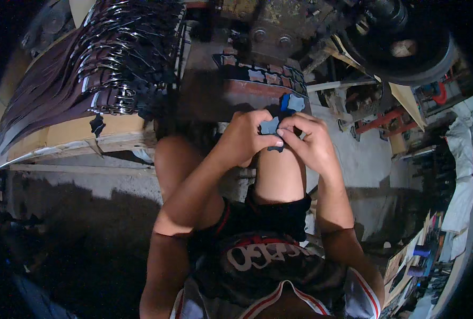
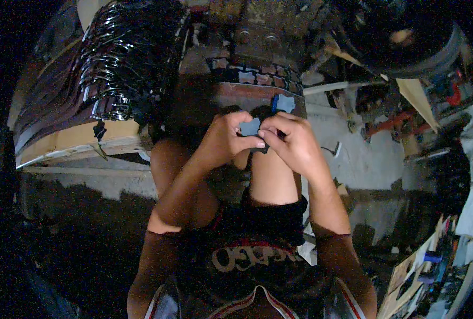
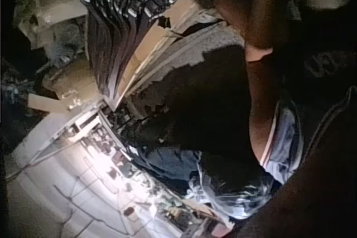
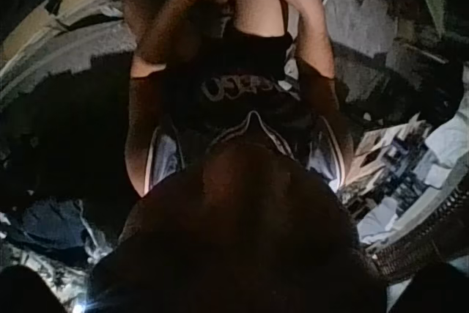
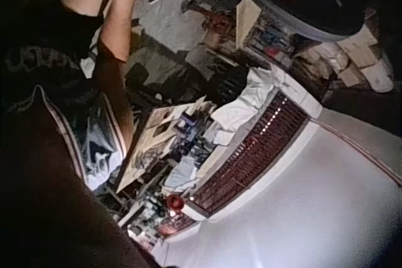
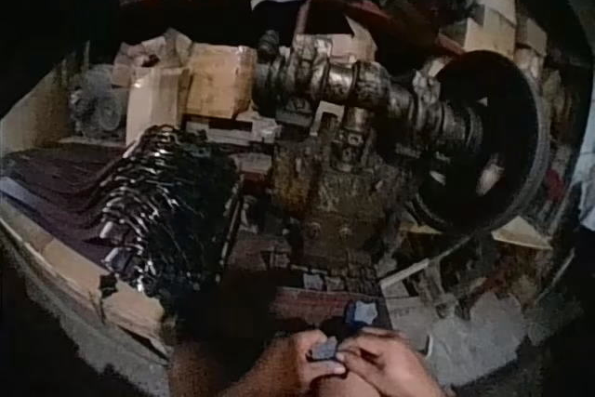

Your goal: The person assembles small leather components by hand, aligning them using a measuring tape.

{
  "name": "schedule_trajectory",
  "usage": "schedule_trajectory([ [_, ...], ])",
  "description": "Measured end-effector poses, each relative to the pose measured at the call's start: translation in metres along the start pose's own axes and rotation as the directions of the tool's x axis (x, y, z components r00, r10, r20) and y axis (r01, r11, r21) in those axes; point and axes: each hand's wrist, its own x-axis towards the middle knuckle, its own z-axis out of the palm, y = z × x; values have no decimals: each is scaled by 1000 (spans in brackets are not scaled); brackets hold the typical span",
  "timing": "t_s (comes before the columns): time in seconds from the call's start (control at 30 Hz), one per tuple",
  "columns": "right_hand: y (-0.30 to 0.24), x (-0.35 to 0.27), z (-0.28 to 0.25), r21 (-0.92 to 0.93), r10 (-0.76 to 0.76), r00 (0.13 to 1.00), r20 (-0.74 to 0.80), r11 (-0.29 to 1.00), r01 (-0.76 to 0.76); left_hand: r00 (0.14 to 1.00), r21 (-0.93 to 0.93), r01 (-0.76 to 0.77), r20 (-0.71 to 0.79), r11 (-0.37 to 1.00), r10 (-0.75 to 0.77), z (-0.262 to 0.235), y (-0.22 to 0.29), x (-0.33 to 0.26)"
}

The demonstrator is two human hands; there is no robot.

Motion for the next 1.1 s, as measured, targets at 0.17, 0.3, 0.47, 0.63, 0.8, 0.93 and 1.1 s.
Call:
schedule_trajectory([
  [0.17, 18, -7, 11, 217, 115, 993, 3, 970, -113, 998, 9, -10, 58, 1000, 10, 0, 4, 0],
  [0.3, 34, -16, 23, 578, 406, 914, 7, 744, -335, 983, -42, 100, 161, 994, -92, 2, -1, 4],
  [0.47, 47, -23, 5, 884, 486, 867, -110, 447, -138, 987, -113, 64, 151, 992, -46, 6, -9, 0],
  [0.63, 29, -38, 3, 654, 398, 904, -156, 727, -207, 972, -117, 153, 198, 981, -128, 3, 2, 1],
  [0.8, 10, -31, 5, 243, 186, 978, -96, 957, -158, 959, -204, 194, 244, 960, -142, 4, -1, -3],
  [0.93, 5, -29, 3, 142, 186, 982, -39, 974, -179, 975, -167, 122, 203, 978, -87, 8, 1, -4],
  [1.1, 7, -33, 9, 113, 214, 960, -181, 974, -195, 998, -104, -32, 50, 994, 37, 11, -3, -1],
])
